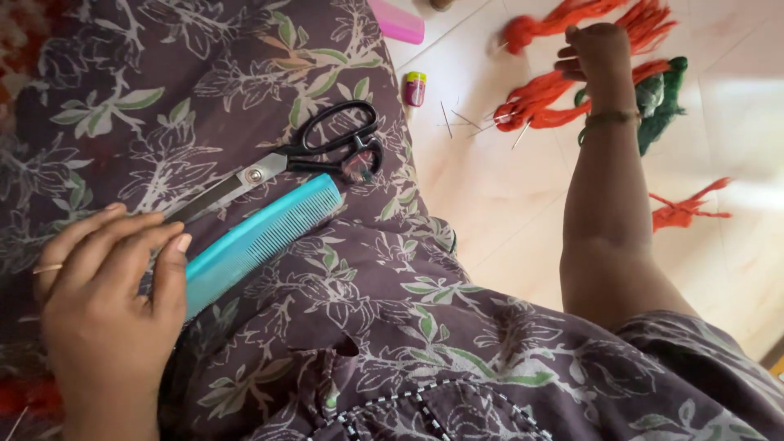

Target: The person is seen manually attaching decorative tassels to the edge of a striped orange fabric using thread, a needle, and scissors.

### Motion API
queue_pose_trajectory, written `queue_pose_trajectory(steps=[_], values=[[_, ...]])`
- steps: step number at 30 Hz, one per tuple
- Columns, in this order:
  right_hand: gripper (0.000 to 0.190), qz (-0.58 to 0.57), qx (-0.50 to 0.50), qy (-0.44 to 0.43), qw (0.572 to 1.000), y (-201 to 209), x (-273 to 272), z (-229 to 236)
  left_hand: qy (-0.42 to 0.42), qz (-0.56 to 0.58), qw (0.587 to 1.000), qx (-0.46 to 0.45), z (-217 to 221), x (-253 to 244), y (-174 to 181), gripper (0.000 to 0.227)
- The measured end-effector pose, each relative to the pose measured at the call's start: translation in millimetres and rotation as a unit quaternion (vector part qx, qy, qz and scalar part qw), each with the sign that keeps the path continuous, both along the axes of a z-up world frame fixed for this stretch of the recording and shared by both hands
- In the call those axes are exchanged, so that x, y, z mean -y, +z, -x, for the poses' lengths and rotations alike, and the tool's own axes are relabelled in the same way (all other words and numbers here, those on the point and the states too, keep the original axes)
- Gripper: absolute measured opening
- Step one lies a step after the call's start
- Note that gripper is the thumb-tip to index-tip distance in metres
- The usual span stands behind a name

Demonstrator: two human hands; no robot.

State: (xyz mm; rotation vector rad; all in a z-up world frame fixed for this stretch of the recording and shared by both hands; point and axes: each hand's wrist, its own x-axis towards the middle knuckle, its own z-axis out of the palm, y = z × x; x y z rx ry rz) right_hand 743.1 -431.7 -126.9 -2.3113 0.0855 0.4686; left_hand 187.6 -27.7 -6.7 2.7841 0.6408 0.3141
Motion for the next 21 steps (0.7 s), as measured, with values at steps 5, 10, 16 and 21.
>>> queue_pose_trajectory(steps=[5, 10, 16, 21], values=[[0.015, 0.067, 0.161, 0.071, 0.982, -51, 7, -24, 0.020, 0.013, 0.999, 0.021, 2, -3, 2, 0.006], [0.006, 0.173, 0.386, 0.317, 0.849, -92, -42, 3, 0.021, 0.010, 1.000, 0.016, 4, -1, 4, 0.007], [0.016, 0.375, 0.393, 0.404, 0.735, -127, -91, 25, 0.027, 0.059, 0.997, 0.041, -6, 6, 45, 0.006], [0.013, 0.402, 0.406, 0.449, 0.687, -135, -90, -5, -0.336, 0.449, 0.816, 0.141, -16, 35, 120, 0.021]])
